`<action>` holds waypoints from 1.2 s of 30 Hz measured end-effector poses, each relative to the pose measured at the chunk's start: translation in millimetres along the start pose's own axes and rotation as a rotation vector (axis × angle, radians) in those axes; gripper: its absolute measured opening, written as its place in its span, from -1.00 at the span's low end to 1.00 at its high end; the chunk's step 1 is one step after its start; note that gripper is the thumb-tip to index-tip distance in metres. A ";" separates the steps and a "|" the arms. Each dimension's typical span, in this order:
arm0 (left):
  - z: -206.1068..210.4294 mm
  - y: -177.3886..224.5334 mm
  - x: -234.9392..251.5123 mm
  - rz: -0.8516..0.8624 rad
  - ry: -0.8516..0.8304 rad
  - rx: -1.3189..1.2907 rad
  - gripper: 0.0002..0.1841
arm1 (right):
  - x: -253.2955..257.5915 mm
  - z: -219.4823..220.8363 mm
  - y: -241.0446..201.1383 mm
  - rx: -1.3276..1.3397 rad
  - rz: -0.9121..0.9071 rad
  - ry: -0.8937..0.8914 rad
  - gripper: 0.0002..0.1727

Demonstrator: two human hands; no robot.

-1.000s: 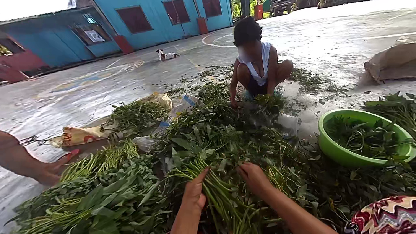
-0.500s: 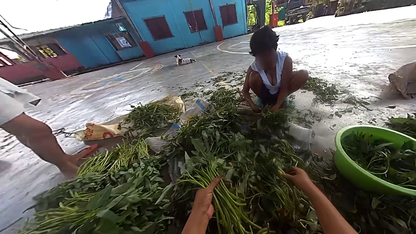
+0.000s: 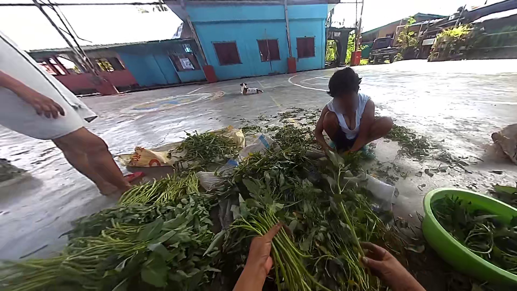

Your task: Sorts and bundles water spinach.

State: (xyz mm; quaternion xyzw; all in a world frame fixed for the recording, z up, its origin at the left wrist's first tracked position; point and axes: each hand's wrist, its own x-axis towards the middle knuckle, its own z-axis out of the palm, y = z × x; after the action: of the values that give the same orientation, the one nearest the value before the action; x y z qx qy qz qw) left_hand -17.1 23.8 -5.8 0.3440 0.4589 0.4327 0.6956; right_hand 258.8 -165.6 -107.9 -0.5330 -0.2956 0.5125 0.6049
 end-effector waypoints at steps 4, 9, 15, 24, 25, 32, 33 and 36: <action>0.1 2.9 0.8 0.084 -0.039 0.000 -0.76 | -2.4 15.4 15.6 -0.087 -0.025 -0.156 -0.54; 6.4 1.4 3.1 0.162 -0.108 0.028 -0.77 | -10.5 33.1 19.8 -0.198 -0.078 -0.284 -0.56; 8.0 -6.5 8.5 0.114 0.031 0.190 -0.62 | -12.4 41.9 7.1 -0.376 -0.159 -0.383 -0.61; 4.9 -9.8 15.7 -0.109 0.088 0.242 -0.45 | -2.3 26.1 -0.5 -0.497 -0.185 -0.532 -0.69; 5.6 -11.5 15.6 -0.125 0.080 0.251 -0.42 | -1.5 23.5 -1.8 -0.515 -0.181 -0.539 -0.69; 13.9 -15.6 12.1 -0.072 0.102 0.255 -0.34 | 6.4 48.8 -40.7 -0.877 0.089 -0.362 -0.30; 14.8 -17.8 10.1 -0.064 0.099 0.260 -0.34 | 9.7 65.0 -41.8 -0.807 0.023 -0.264 -0.36; 18.2 -21.2 3.8 -0.049 0.057 0.262 -0.33 | 25.4 122.4 -43.9 -0.644 -0.041 -0.142 -0.51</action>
State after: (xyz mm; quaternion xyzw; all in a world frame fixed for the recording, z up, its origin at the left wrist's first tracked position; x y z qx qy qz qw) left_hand 6.8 17.6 -19.5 0.4079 0.5393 0.3616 0.6419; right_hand 169.2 -95.9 -39.6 -0.6540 -0.4944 0.4162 0.3931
